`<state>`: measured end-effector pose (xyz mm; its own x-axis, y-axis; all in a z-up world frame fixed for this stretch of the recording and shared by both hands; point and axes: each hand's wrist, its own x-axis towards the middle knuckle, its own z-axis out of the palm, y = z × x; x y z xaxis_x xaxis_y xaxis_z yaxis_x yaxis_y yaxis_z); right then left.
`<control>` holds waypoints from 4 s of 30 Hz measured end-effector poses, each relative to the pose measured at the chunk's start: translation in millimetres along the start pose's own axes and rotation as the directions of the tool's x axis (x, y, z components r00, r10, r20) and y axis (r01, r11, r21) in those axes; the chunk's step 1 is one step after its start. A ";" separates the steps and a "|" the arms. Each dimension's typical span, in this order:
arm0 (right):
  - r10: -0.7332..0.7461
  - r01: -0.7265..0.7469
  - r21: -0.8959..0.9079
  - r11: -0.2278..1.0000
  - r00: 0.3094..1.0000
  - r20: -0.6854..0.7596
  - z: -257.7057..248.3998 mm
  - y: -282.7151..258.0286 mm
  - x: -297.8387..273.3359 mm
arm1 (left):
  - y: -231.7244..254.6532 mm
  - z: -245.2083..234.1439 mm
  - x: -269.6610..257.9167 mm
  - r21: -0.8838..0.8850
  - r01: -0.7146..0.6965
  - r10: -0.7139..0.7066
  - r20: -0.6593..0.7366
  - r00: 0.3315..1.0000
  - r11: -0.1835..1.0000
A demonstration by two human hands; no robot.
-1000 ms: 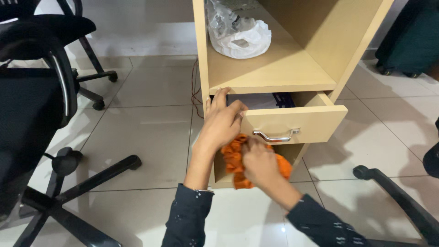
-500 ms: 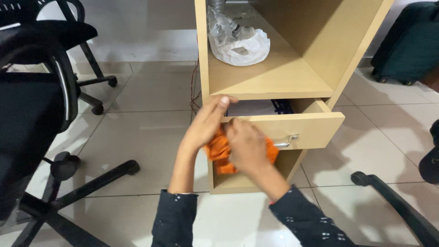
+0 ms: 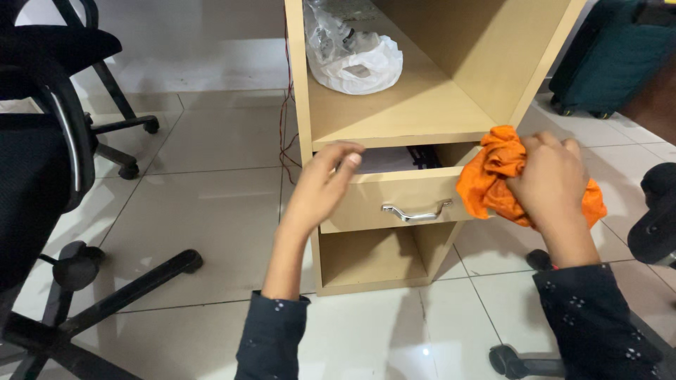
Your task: The person wipes the surfaces of a wooden desk organizer and the inside of its drawer using an orange cloth.
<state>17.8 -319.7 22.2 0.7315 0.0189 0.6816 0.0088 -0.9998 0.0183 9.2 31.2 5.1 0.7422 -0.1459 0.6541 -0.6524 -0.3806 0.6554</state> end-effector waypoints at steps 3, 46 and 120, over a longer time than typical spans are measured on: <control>-0.113 0.113 -0.019 0.993 0.993 -0.025 -0.9 -12.5 -3.5 | -17.4 -4.5 5.0 -0.282 0.054 -0.065 -0.030 0.997 0.958; -0.532 0.461 0.697 0.549 0.836 -0.133 -69.1 -185.6 4.2 | -2.3 -58.5 -19.7 0.156 0.274 -0.245 -0.182 0.952 0.949; 0.236 -0.316 0.871 0.375 0.942 0.240 91.9 105.1 -90.5 | 106.0 114.3 -35.8 0.450 -0.246 0.007 0.471 0.882 0.858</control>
<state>15.2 -427.2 -104.8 0.8544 -0.2199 0.4707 0.3663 -0.3877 -0.8459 -69.0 -108.3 7.9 0.7227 -0.5611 0.4037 -0.6740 -0.7016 0.2314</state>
